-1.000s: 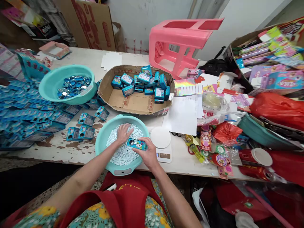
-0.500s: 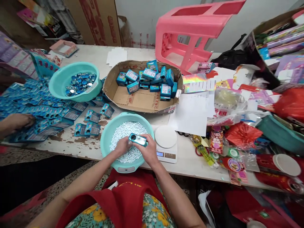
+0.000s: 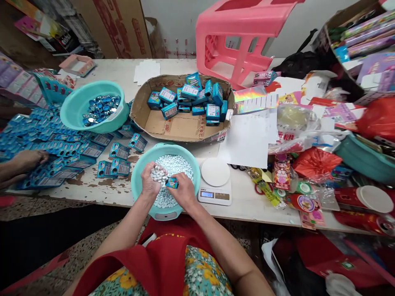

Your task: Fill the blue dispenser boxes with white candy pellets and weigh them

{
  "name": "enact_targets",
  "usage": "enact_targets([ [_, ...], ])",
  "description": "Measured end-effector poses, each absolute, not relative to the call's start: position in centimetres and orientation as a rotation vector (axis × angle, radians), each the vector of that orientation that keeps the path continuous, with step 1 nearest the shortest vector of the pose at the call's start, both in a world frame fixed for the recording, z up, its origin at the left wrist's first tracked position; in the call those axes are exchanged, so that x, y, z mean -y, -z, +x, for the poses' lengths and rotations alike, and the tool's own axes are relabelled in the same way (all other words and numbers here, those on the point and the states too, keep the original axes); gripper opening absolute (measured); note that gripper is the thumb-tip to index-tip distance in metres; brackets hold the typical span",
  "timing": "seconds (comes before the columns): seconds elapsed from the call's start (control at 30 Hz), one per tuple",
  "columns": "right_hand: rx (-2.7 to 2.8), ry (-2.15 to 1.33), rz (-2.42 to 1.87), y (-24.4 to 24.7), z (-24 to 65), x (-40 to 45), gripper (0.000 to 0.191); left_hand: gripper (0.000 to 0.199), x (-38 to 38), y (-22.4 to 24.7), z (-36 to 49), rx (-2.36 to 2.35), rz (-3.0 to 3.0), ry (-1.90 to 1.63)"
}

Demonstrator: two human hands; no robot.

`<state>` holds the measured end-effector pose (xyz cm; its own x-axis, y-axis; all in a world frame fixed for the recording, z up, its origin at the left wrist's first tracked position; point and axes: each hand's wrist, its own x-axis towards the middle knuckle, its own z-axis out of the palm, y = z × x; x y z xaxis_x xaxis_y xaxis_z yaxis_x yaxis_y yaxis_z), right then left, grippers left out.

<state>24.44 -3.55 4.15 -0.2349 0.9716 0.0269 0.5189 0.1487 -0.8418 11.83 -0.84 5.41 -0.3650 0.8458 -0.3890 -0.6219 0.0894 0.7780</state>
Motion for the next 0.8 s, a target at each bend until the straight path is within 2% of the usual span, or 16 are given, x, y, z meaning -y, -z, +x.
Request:
enact_targets([
  [0.3,1.761,-1.012,-1.451,-4.5,24.0,3.1,0.031,0.030,0.3,-6.1,11.4,-1.240,0.307,-1.552],
  [0.8,1.691,-1.031,-1.430,-5.5,23.8,2.8,0.027,0.031,-0.4,-7.3,11.6,-1.253,0.393,-1.567],
])
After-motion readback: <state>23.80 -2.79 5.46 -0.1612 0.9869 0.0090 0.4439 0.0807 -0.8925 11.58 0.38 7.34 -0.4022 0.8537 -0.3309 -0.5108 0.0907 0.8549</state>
